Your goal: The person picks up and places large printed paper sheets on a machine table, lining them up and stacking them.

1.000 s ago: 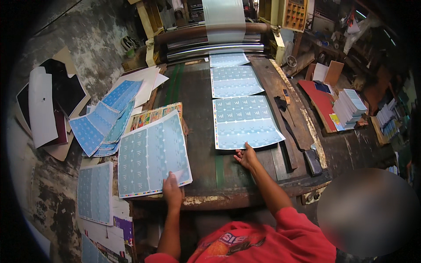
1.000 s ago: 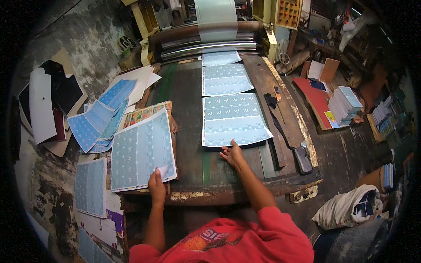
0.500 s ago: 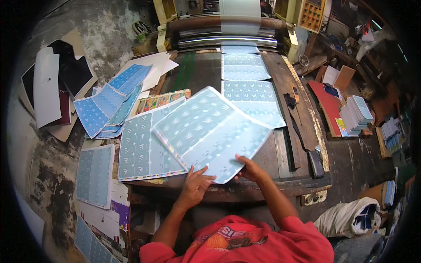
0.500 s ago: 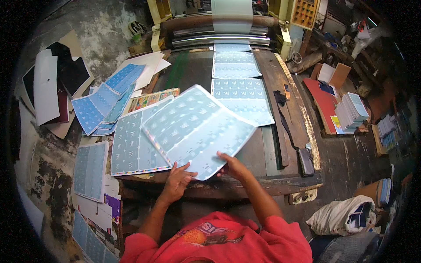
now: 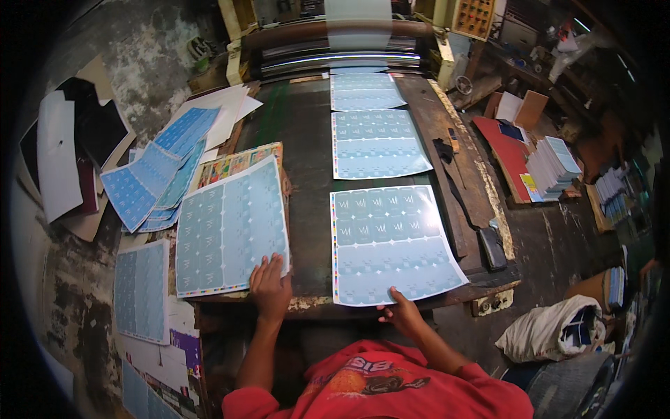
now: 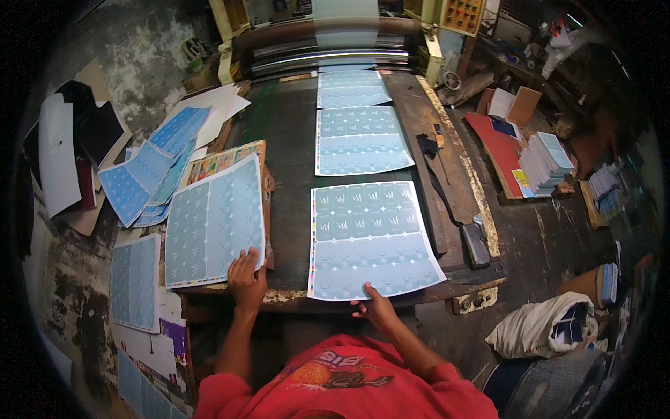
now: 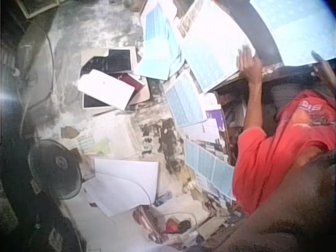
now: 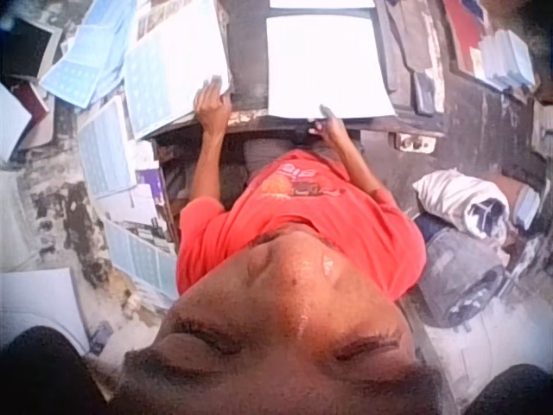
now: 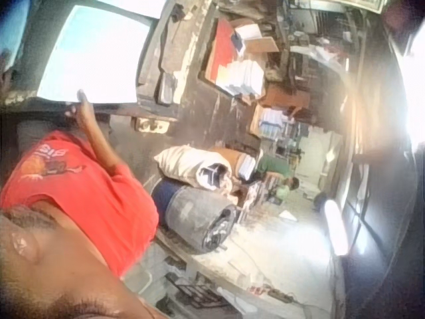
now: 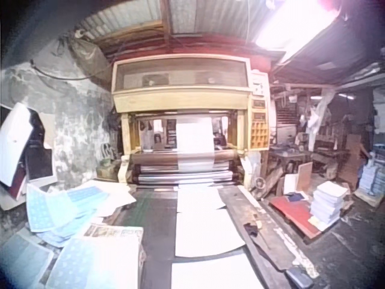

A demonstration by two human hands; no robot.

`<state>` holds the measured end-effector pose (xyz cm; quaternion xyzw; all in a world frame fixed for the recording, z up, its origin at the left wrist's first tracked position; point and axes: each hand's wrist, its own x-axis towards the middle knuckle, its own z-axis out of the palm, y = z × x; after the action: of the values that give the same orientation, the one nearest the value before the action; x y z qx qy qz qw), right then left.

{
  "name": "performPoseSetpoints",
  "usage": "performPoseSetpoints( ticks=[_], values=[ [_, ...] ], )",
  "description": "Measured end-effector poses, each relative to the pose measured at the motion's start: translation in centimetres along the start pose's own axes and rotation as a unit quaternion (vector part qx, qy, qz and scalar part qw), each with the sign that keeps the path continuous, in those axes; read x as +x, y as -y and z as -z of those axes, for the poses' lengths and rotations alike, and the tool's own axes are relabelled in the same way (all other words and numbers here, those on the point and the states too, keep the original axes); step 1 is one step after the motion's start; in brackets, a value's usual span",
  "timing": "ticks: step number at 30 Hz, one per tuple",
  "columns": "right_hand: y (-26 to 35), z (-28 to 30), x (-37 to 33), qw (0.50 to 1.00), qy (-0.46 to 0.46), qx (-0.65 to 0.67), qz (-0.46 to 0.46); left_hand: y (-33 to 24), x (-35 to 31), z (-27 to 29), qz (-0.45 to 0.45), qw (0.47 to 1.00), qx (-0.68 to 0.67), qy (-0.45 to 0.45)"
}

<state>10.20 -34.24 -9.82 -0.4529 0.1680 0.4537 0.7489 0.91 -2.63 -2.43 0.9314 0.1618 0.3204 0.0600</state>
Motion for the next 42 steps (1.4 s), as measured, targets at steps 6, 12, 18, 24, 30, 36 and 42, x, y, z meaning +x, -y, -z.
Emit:
performPoseSetpoints(
  ticks=[6, 12, 18, 24, 30, 36, 42],
  values=[
    [3.5, 0.0, 3.6, 0.999, 0.006, 0.048, 0.021, 0.2, -0.7, 1.5, -0.004, 0.998, -0.038, 0.054],
    [5.9, -0.7, 8.6, 0.997, 0.002, 0.060, 0.057, 1.9, -0.3, 3.7, 0.025, 0.980, -0.161, 0.110],
    [5.1, -1.5, 11.5, 0.989, -0.047, 0.048, 0.131, 3.4, -1.6, 1.2, 0.409, 0.755, -0.489, -0.156],
    [5.7, -5.4, 3.8, 0.994, 0.039, -0.008, 0.101, -2.4, -1.3, 4.6, 0.111, 0.932, -0.338, 0.072],
    [4.4, -3.4, 1.7, 0.986, 0.147, -0.073, 0.003, -4.9, -2.3, 5.3, -0.096, 0.896, -0.348, 0.257],
    [-0.5, 1.7, -0.3, 0.998, 0.046, 0.014, -0.027, -1.6, 1.8, 4.1, -0.035, 0.976, -0.089, 0.196],
    [-5.0, 2.3, -6.9, 0.998, -0.003, 0.002, -0.061, 0.7, 0.8, 3.4, -0.007, 0.969, -0.012, 0.247]
  ],
)
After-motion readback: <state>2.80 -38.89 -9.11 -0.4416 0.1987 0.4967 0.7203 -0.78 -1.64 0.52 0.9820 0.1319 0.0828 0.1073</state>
